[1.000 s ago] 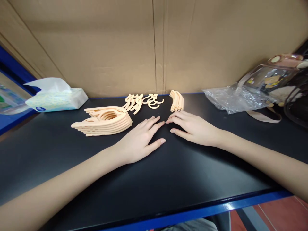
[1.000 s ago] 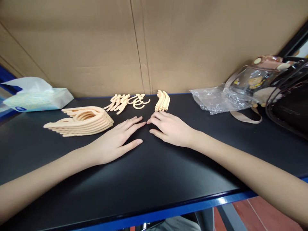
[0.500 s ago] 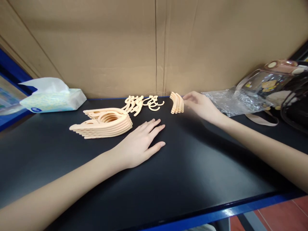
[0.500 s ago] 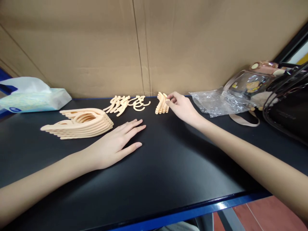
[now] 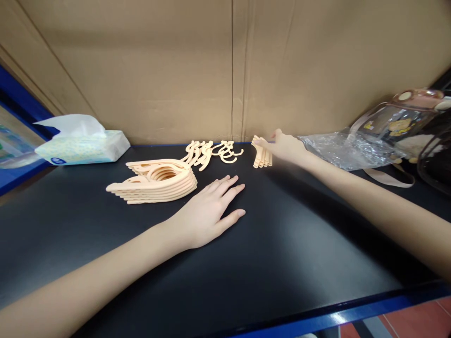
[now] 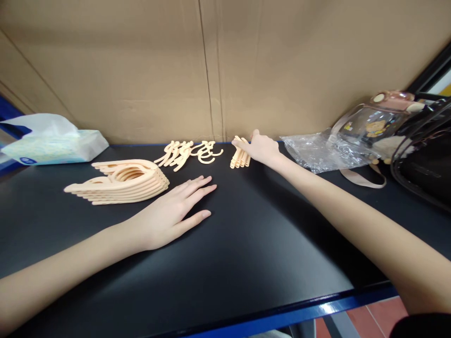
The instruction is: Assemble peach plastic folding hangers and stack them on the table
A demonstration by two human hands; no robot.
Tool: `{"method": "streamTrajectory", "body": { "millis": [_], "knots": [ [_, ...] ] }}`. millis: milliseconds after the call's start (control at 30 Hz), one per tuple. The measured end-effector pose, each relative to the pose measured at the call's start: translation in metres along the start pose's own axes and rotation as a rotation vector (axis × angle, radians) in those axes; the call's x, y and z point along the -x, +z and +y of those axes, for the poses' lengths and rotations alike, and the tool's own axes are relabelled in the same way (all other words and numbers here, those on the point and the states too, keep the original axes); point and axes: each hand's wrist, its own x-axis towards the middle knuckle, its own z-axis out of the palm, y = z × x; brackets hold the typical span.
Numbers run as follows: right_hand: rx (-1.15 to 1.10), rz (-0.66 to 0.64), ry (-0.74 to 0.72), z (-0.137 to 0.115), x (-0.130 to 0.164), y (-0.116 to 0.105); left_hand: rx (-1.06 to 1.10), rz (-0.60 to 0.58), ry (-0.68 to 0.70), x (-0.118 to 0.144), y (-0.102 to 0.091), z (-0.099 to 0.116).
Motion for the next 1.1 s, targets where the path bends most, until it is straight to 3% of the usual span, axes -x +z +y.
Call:
{"method": "streamTrajectory", "body": {
  "millis": [167,300,800,1100],
  "knots": [
    [0.182,-0.062,0.004,-0.018,0.001,-0.008,0.006,0.007,0.002,0.000,0.000,0.000],
    [0.204,-0.082,-0.016,-0.023,-0.003,-0.008,0.012,0.026,0.010,0.000,0.001,-0.002],
    [0.103,0.018,-0.058,0.000,-0.008,-0.003,0.012,0.025,0.011,0.001,0.000,0.000],
    [0.088,-0.014,-0.048,0.007,-0.011,0.005,0.016,0.029,0.007,0.001,0.000,0.000]
  ]
}}
